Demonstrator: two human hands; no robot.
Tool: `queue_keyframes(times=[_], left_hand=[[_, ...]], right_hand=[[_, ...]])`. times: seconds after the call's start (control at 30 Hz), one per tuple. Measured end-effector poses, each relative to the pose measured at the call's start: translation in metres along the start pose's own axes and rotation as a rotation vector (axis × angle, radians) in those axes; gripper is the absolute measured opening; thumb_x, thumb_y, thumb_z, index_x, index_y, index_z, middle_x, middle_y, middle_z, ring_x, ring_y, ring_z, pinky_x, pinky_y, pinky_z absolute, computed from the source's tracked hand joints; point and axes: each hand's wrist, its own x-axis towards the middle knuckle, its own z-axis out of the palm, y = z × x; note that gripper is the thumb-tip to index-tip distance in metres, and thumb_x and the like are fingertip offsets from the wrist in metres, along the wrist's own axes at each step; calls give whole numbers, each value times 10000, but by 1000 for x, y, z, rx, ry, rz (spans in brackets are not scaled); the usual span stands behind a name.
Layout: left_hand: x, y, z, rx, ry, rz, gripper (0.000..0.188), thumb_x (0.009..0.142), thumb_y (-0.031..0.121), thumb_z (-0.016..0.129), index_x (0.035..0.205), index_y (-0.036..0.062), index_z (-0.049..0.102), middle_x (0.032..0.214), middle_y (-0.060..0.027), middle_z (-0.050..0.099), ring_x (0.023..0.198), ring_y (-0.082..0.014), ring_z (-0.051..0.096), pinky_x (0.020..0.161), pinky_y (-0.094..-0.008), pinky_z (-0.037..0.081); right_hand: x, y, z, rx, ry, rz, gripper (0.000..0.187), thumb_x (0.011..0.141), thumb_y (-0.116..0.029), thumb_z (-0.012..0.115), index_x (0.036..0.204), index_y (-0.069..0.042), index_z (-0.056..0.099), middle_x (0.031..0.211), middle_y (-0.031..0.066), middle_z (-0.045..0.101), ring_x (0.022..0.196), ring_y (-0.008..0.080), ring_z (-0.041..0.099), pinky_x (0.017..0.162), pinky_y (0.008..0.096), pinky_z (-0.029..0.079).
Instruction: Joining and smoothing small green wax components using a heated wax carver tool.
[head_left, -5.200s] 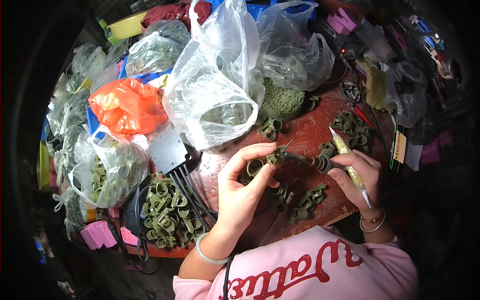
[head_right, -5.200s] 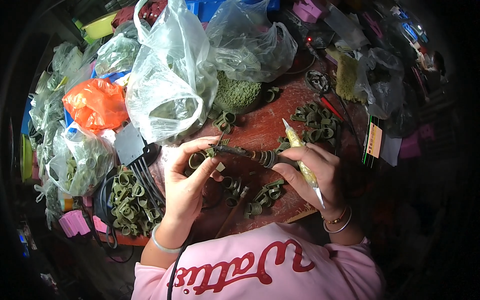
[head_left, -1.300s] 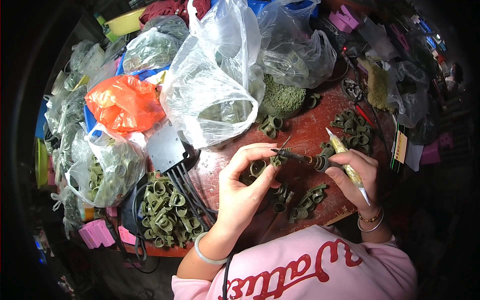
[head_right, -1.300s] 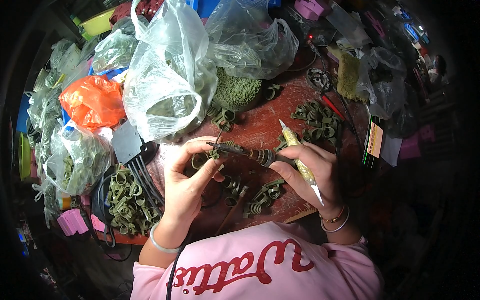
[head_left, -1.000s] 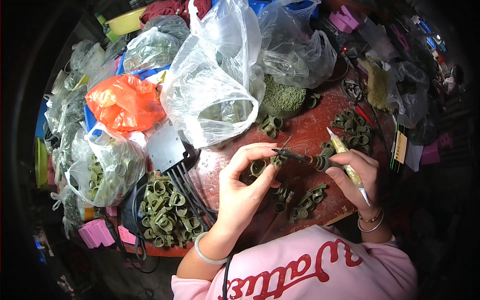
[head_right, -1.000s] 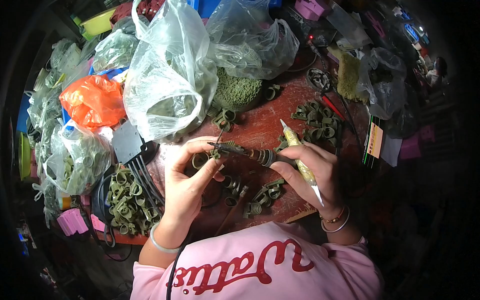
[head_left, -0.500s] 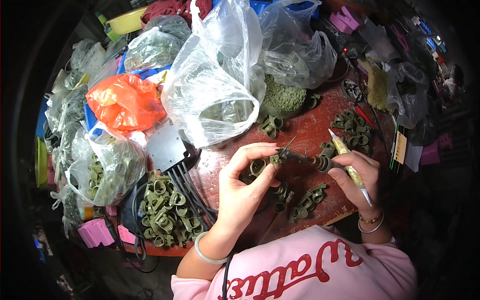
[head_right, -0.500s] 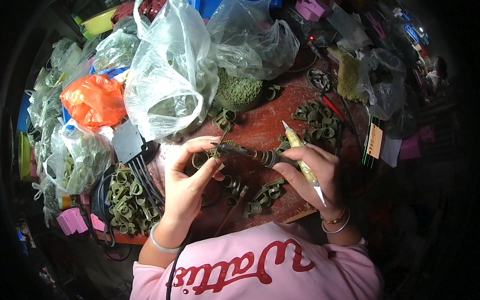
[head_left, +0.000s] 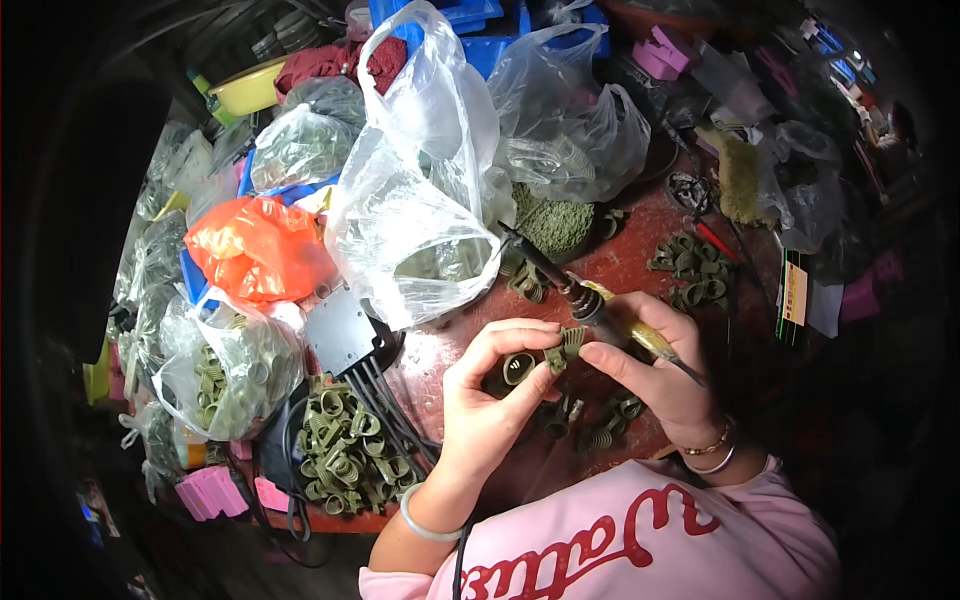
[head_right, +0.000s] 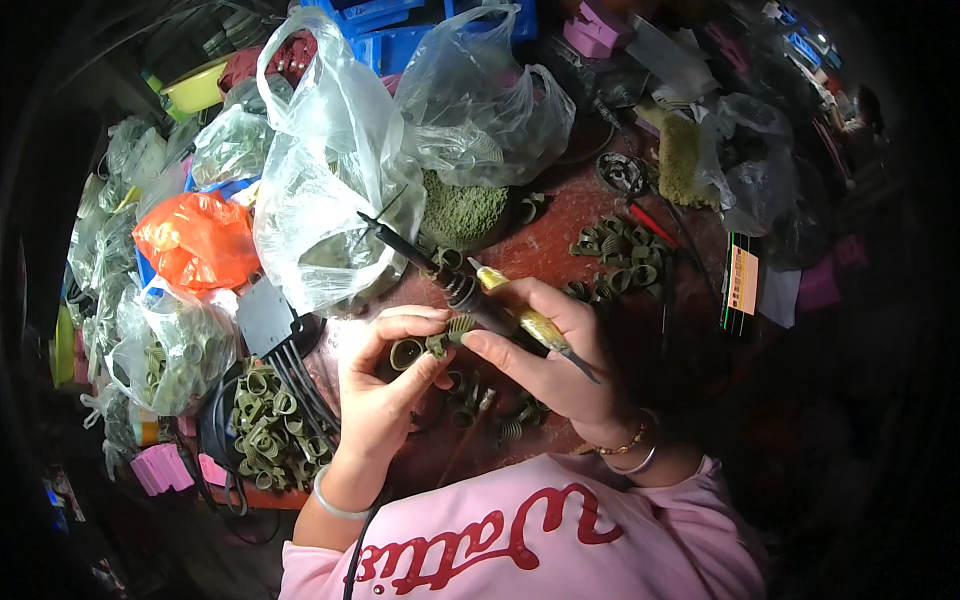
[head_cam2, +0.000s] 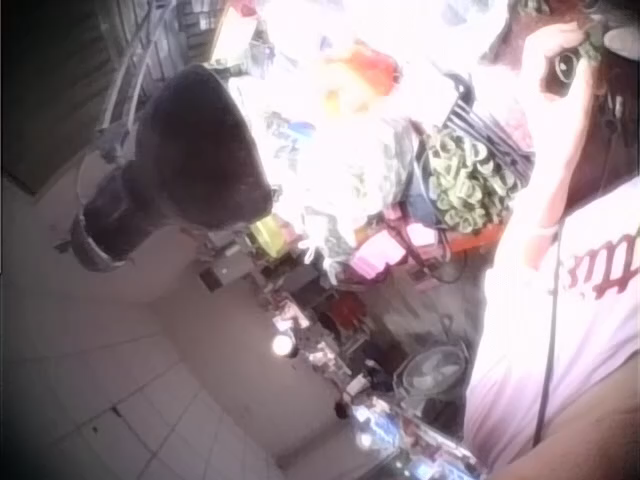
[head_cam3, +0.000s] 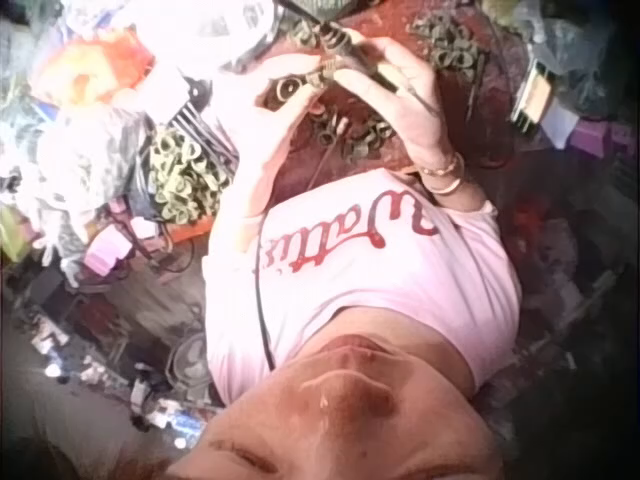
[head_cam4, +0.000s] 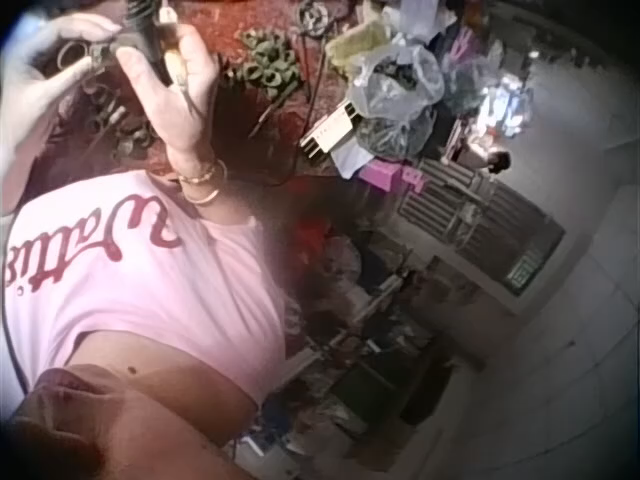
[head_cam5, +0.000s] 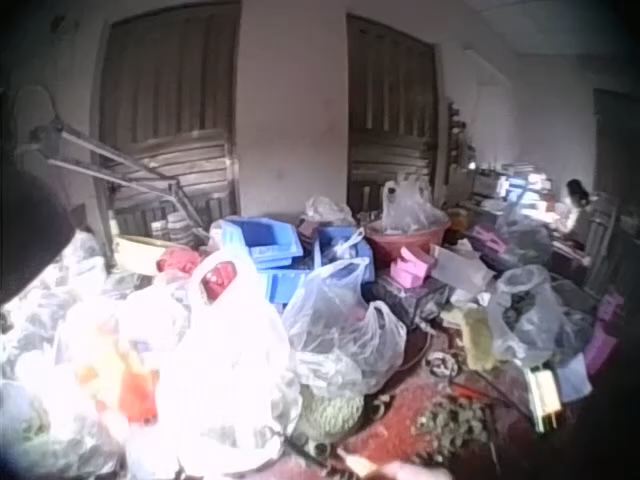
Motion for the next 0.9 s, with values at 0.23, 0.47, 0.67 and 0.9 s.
queue_keyframes(times=[0.23,0.47,0.67,0.9], left_hand=[[-1,6,5,15,73,-114,270,873,-53,613,1135,11,598,1050,-60,616,893,-93,607,684,-216,552],[3,8,-2,-169,43,-298,225,911,120,658,1109,33,599,884,-30,642,751,-82,613,560,-205,492],[2,10,-9,-391,-115,-460,125,908,78,628,1012,50,564,837,-47,630,695,-103,607,491,-206,452],[2,14,-10,-780,-143,-452,350,912,90,555,1248,68,462,979,-80,570,799,-169,591,487,-228,421]], right_hand=[[0,5,2,16,71,-77,278,831,-28,724,1070,-16,583,916,-24,613,850,32,553,750,194,451],[-3,3,-7,-67,-12,-117,294,823,-20,733,1071,-29,576,920,-7,624,860,41,570,763,206,461],[-2,1,-9,-80,-77,-157,297,823,-8,724,1077,-17,570,919,43,671,857,61,611,762,212,474],[-15,-2,-20,137,28,-191,300,951,-142,588,1217,-4,588,894,125,711,798,134,665,744,265,512]])
